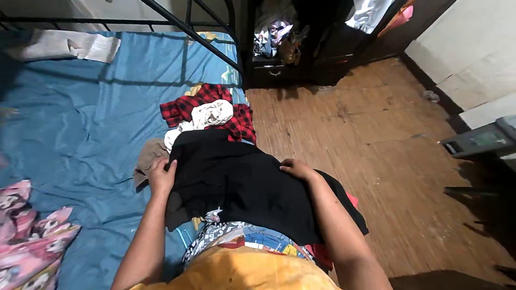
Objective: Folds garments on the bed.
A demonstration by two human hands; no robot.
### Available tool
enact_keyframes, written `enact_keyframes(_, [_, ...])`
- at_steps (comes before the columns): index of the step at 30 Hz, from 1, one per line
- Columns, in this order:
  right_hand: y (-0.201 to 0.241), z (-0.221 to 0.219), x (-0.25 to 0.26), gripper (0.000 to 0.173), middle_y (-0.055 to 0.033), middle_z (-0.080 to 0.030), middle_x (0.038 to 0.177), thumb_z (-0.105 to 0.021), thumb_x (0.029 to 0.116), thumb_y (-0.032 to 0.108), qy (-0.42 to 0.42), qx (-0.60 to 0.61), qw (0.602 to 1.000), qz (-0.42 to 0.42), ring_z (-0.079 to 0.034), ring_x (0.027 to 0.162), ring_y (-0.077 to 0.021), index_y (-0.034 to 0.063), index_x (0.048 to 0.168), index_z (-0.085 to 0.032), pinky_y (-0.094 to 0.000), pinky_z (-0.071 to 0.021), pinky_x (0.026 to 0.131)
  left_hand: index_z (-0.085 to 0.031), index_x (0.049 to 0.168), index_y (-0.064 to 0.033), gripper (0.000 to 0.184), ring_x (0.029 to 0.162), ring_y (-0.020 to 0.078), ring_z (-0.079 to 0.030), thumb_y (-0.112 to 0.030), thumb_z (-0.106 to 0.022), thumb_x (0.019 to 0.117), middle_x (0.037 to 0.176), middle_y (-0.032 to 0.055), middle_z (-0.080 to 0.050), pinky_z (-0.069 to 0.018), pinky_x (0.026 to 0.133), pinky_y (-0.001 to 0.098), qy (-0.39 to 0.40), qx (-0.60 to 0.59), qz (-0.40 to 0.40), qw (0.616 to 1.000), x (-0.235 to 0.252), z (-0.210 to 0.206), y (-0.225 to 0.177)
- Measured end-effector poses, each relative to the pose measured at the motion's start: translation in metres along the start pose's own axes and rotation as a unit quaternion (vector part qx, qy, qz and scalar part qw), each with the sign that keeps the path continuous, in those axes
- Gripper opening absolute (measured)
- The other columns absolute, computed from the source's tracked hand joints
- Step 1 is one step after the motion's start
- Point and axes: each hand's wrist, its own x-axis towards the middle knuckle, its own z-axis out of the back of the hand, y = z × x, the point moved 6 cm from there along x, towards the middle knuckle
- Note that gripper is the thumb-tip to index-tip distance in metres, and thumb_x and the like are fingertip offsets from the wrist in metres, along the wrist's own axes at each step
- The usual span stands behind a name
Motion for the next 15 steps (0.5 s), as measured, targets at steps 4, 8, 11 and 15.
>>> enact_keyframes(4, [0.017,-0.004,0.003,0.048,-0.0211,-0.059,0.140,-0.060,0.1019,0.040,-0.039,-0.042,0.998,0.011,-0.056,0.131,-0.0384,0.0091,0.139,-0.061,-0.0625,-0.0416,0.110,-0.063,0.117,0.0103,0.035,0.110,0.0312,-0.064,-0.022,-0.061,0.1028,0.116,0.0269,-0.066,-0.0496,0.100,0.0453,-0.089,-0.129,-0.004,0.988,-0.010,0.025,-0.036])
enact_keyframes(8, [0.074,-0.001,-0.012,0.064,-0.0191,-0.049,0.153,-0.065,0.0974,0.046,-0.126,-0.045,0.982,0.137,-0.051,0.137,-0.0378,0.0093,0.149,-0.052,-0.0596,-0.0414,0.113,-0.063,0.115,0.0073,0.031,0.093,0.0053,-0.065,-0.020,-0.059,0.1035,0.104,0.0127,-0.069,-0.0543,0.087,0.0246,-0.027,-0.187,-0.174,0.966,-0.035,0.048,-0.123])
enact_keyframes(11, [0.136,-0.009,-0.026,0.082,-0.0186,-0.041,0.160,-0.074,0.0912,0.046,-0.125,-0.025,0.960,0.251,-0.039,0.148,-0.0335,0.0047,0.155,-0.042,-0.0542,-0.0339,0.121,-0.066,0.110,-0.0035,0.016,0.093,-0.0033,-0.065,-0.015,-0.060,0.1016,0.101,-0.0045,-0.070,-0.0564,0.086,0.0186,0.056,-0.285,-0.305,0.907,-0.067,0.061,-0.185])
enact_keyframes(15, [0.187,-0.014,-0.024,0.092,-0.0204,-0.050,0.152,-0.085,0.0835,0.033,-0.077,0.026,0.940,0.332,-0.048,0.142,-0.0326,0.0058,0.157,-0.038,-0.0534,-0.0374,0.119,-0.066,0.119,-0.0335,0.017,0.103,-0.0045,-0.064,-0.029,-0.058,0.1040,0.112,-0.0209,-0.069,-0.0534,0.092,0.0174,0.064,-0.405,-0.398,0.821,-0.091,0.102,-0.222])
